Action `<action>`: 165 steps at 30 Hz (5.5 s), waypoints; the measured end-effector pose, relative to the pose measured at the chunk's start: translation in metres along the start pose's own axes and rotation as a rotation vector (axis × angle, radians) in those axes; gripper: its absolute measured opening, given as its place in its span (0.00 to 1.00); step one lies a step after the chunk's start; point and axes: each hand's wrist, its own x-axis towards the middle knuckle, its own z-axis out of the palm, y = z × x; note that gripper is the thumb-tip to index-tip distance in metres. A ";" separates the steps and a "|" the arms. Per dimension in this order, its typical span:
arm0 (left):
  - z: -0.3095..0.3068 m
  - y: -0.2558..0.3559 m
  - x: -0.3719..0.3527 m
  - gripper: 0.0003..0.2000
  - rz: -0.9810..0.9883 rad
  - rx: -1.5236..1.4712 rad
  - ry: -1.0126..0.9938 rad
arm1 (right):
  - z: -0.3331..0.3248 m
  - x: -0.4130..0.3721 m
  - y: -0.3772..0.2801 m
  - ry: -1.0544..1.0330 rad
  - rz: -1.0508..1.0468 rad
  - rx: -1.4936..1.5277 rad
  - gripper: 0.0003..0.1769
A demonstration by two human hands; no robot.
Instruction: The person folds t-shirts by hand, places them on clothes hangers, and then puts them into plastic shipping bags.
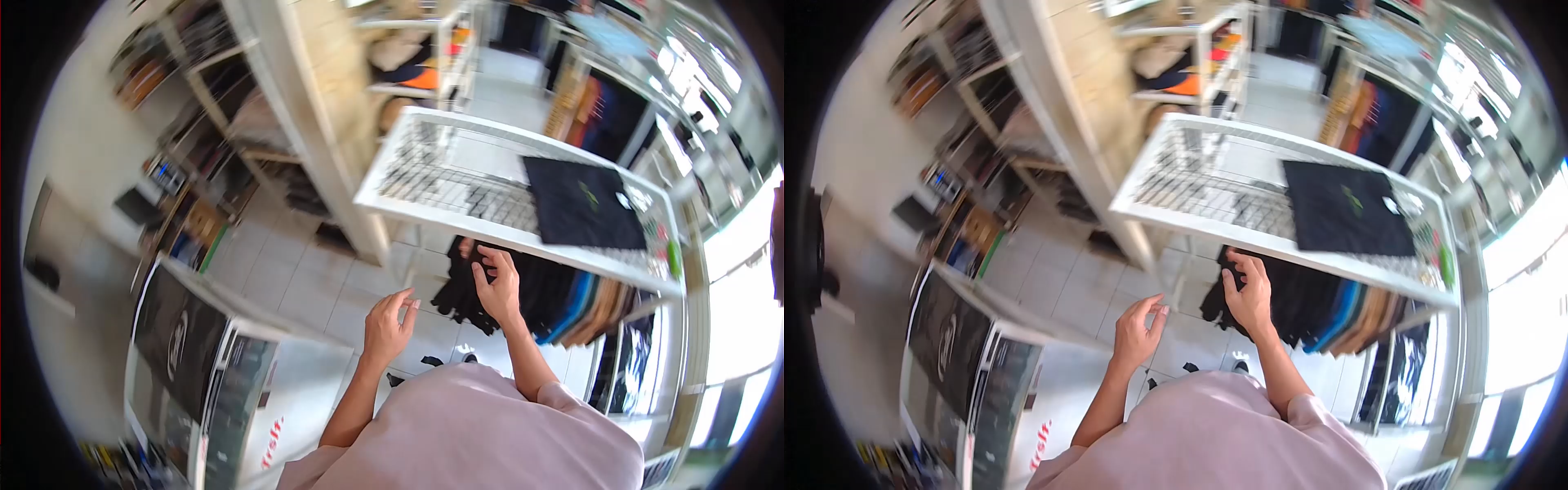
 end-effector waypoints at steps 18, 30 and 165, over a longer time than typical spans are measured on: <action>0.264 0.133 0.293 0.17 0.546 0.179 -0.335 | -0.196 0.015 0.092 0.334 0.261 0.092 0.26; 0.274 0.099 0.357 0.16 0.408 0.392 -0.214 | -0.193 -0.004 0.079 0.243 0.299 0.297 0.36; 0.146 0.118 0.201 0.42 0.256 0.226 -0.273 | -0.226 0.021 0.073 0.261 0.433 -0.144 0.40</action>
